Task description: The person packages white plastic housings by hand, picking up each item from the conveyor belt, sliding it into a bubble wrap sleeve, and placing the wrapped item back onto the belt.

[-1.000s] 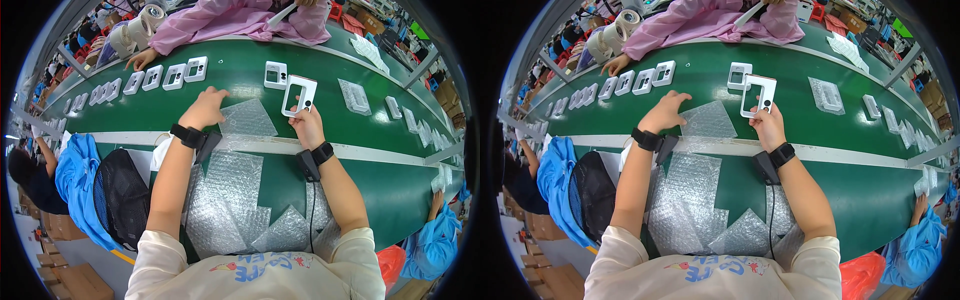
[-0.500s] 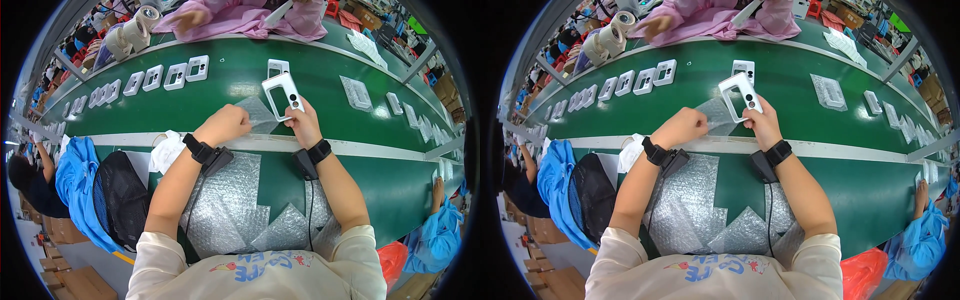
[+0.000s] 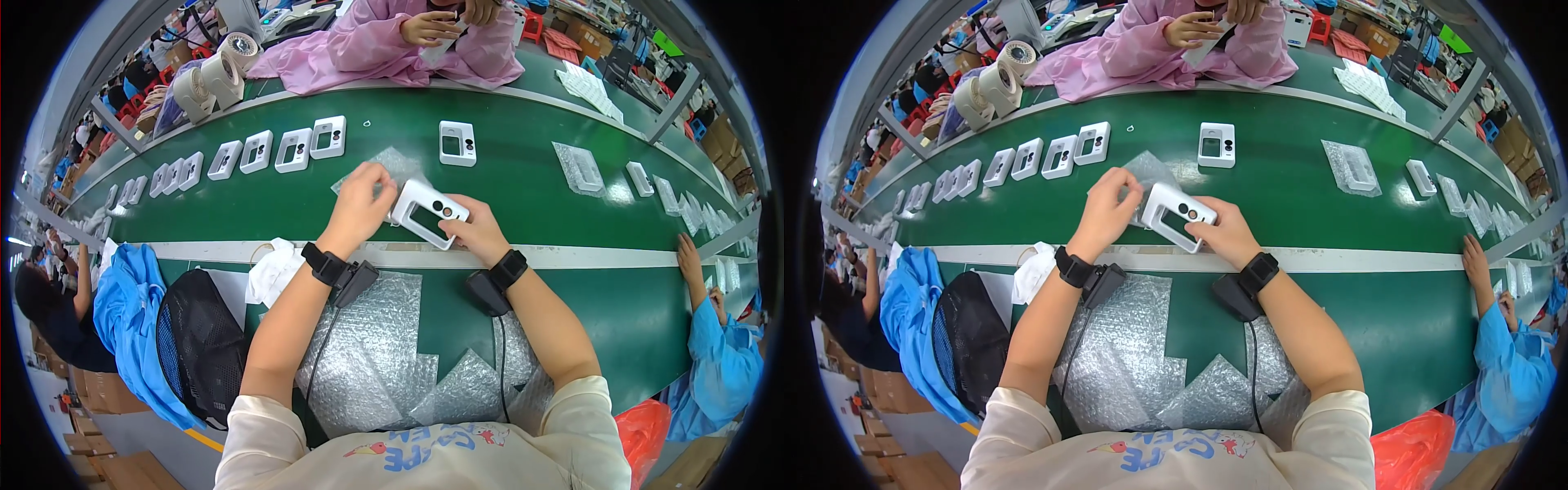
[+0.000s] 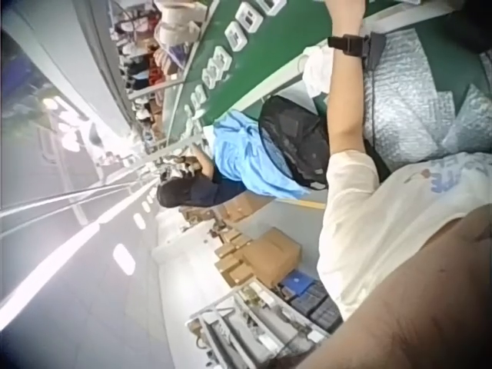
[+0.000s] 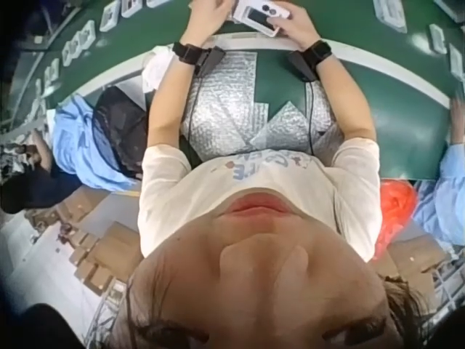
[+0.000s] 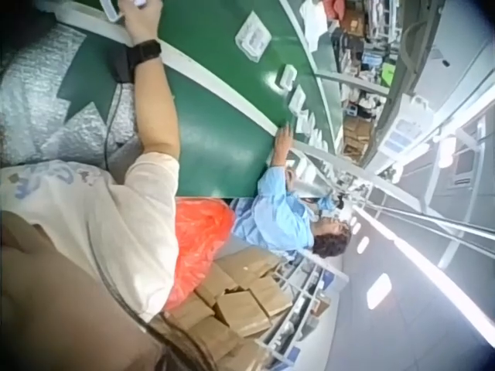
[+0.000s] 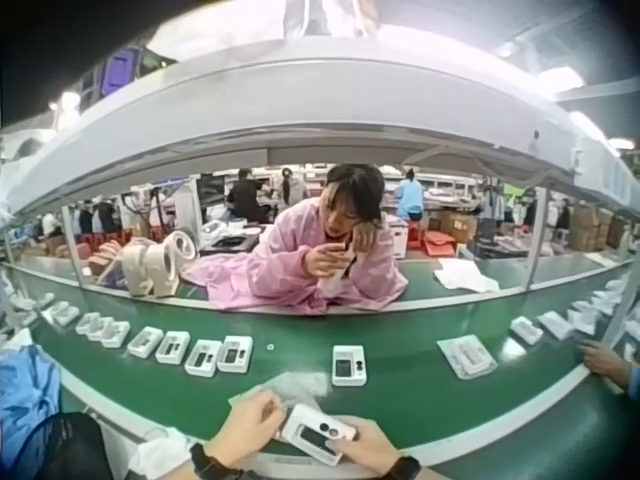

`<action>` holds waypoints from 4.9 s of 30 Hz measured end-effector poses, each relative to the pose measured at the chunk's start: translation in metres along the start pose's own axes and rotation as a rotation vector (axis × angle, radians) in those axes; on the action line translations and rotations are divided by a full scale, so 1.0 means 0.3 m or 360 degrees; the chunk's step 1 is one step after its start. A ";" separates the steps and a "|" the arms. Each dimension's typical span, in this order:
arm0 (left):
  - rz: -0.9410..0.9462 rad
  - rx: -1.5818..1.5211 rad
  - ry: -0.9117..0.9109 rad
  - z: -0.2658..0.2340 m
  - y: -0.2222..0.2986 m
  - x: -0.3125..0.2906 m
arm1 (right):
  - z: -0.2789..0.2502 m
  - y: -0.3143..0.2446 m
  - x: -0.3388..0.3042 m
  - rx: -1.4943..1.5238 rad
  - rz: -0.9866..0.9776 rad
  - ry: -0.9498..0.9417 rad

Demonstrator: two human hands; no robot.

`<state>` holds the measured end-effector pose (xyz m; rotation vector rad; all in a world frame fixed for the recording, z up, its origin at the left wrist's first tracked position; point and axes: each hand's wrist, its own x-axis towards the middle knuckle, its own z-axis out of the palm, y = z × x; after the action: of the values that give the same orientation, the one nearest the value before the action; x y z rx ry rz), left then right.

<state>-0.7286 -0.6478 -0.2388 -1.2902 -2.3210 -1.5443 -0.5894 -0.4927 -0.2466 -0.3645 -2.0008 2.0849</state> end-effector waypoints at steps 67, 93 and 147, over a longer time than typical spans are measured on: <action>-0.0255 0.0882 -0.0099 -0.209 -0.260 0.021 | -0.175 0.025 0.076 0.0071 -0.0848 0.1543; 0.0079 0.0884 -0.1310 -0.124 0.115 -0.105 | -0.036 0.039 0.046 0.0842 0.0016 0.0183; 0.0307 0.0282 -0.1368 -0.252 0.000 -0.108 | 0.090 0.024 0.044 0.0922 0.0024 -0.0053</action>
<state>-0.7356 -0.7266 -0.2170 -2.3657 -2.5258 -0.7604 -0.6107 -0.5141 -0.2531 -0.2323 -1.3136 2.5563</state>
